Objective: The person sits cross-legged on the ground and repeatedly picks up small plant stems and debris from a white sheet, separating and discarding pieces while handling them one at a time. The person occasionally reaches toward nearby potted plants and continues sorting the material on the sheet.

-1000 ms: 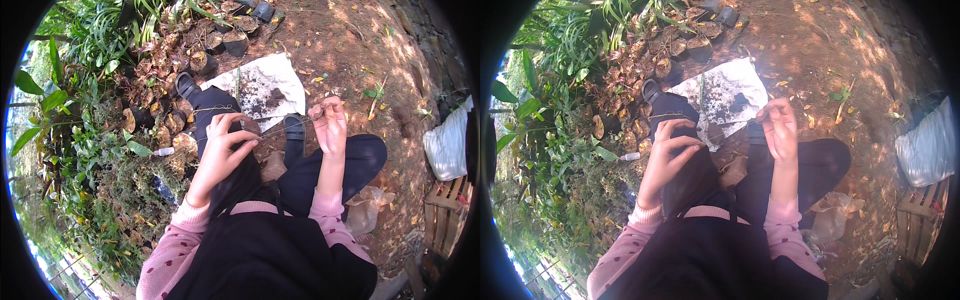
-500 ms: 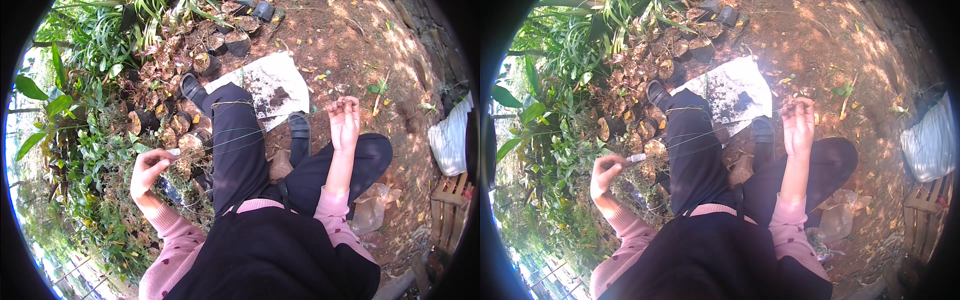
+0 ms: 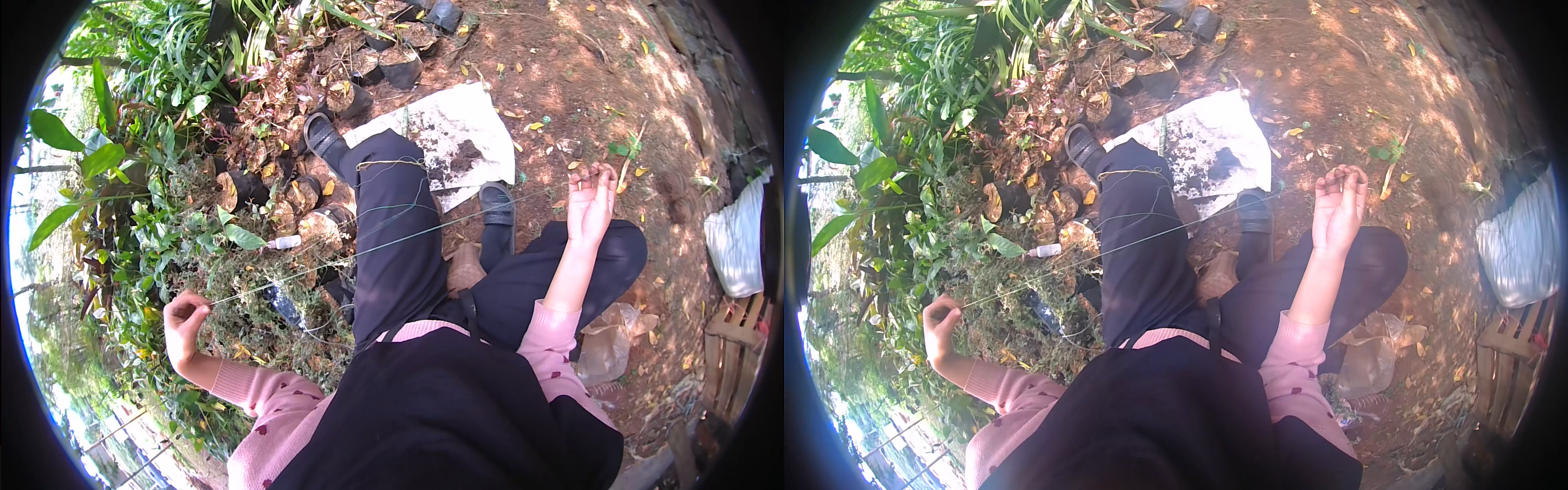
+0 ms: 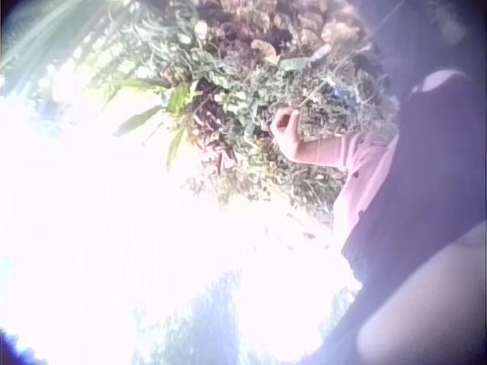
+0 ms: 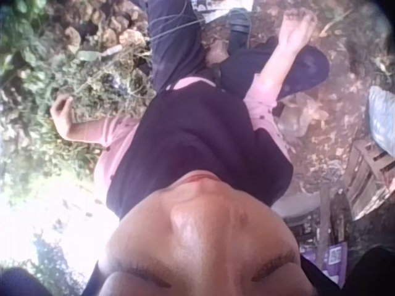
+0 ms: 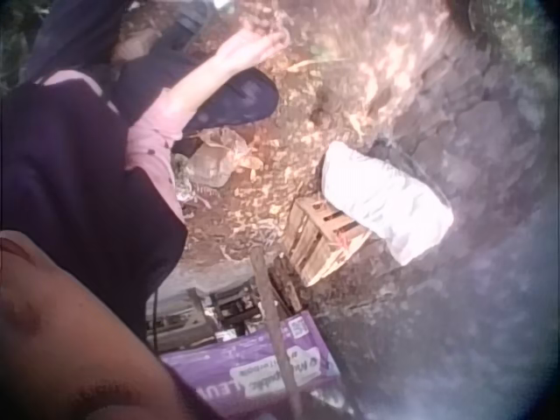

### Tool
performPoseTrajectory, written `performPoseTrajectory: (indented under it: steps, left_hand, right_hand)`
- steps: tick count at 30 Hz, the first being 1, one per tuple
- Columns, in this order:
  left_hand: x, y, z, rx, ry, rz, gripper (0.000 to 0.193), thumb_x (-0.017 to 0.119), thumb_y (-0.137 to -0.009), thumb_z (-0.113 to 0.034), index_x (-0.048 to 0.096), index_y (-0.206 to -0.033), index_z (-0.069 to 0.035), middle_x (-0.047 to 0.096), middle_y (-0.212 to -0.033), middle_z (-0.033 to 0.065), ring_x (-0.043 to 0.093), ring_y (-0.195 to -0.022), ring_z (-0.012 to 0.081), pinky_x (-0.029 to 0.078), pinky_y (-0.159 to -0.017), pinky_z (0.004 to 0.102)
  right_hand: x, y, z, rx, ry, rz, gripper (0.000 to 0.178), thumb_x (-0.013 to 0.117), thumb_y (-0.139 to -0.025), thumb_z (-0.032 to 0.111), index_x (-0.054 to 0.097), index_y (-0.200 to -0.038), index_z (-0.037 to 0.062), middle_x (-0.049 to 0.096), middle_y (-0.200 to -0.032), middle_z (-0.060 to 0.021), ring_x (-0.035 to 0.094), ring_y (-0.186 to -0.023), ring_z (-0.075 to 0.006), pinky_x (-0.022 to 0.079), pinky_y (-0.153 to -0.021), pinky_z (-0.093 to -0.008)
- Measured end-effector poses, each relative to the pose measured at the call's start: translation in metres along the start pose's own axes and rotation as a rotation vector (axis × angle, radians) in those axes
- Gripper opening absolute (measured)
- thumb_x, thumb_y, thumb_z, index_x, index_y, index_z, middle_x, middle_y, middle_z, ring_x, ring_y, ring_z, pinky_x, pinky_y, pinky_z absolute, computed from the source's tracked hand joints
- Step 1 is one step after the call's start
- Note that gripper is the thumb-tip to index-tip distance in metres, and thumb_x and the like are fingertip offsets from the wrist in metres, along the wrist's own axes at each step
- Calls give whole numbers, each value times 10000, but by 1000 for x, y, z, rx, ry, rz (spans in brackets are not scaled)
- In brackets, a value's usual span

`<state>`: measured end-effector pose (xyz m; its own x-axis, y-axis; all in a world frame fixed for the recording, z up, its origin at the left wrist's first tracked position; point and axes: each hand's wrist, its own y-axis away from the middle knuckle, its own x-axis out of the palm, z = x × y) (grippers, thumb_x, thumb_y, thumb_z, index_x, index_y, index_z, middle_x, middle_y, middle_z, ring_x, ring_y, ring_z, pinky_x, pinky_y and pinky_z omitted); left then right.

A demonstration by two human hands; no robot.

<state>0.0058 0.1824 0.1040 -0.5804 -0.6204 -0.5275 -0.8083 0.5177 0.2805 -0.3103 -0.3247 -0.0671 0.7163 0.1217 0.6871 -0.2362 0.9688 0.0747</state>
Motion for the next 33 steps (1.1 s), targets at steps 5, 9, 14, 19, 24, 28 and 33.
performPoseTrajectory:
  steps: [5, 9, 14, 19, 24, 28, 33]
  left_hand:
    - [-28, 15, 28, 96, 32, -284, 127, 661, -810, -108, 613, -833, 7, 547, -789, 2, 453, -730, 84, 337, -679, 216]
    - [-31, 15, 39, -108, -39, -458, 158, 654, -848, -140, 638, -896, 10, 564, -784, -4, 469, -713, 82, 359, -679, 210]
    - [-78, 34, 96, -155, -236, -989, 317, 646, -864, -299, 670, -986, -8, 667, -907, 60, 567, -760, 132, 438, -718, 259]
    - [-67, 46, 64, -344, -715, -1436, 290, 568, -891, -332, 704, -1000, -100, 691, -985, 81, 654, -795, 167, 524, -701, 303]
    - [-64, 65, 50, -396, -654, -1619, 294, 553, -904, -249, 644, -1082, -34, 688, -938, 102, 644, -674, 159, 520, -600, 262]
    - [-77, 66, 88, -746, -777, -1181, 459, 448, -933, -377, 582, -1181, -15, 650, -809, 113, 581, -633, 104, 471, -542, 256]
    - [-51, 34, 119, -982, -811, -524, 753, 502, -799, -640, 497, -1298, -76, 513, -1250, 230, 461, -1196, 348, 330, -1039, 426]
  right_hand:
    - [-8, -3, 3, -26, 7, -58, 119, 513, -953, 174, 513, -1057, 115, 531, -1007, -19, 491, -871, -131, 430, -769, -301]
    - [-16, -5, 6, -48, 51, -89, 114, 513, -953, 175, 512, -1048, 113, 523, -1008, -18, 488, -866, -128, 428, -767, -297]
    - [-21, -7, 7, -57, 58, -84, 114, 513, -952, 176, 510, -1039, 102, 517, -1000, -16, 488, -868, -128, 428, -763, -296]
    - [-19, -4, 7, -58, 83, -116, 117, 516, -952, 182, 511, -1040, 105, 520, -1011, -15, 498, -873, -130, 428, -764, -295]
    - [-19, -4, 2, -21, 120, -79, 133, 525, -949, 195, 514, -1055, 115, 529, -1031, -10, 512, -882, -126, 430, -767, -290]
    - [-24, -4, 1, 95, 381, -64, 137, 530, -945, 193, 549, -1035, 93, 570, -976, -3, 542, -866, -125, 435, -774, -281]
    - [-49, -8, -8, 46, 1576, 274, 206, 578, -881, 209, 618, -968, 27, 656, -916, -140, 627, -902, -247, 459, -808, -339]
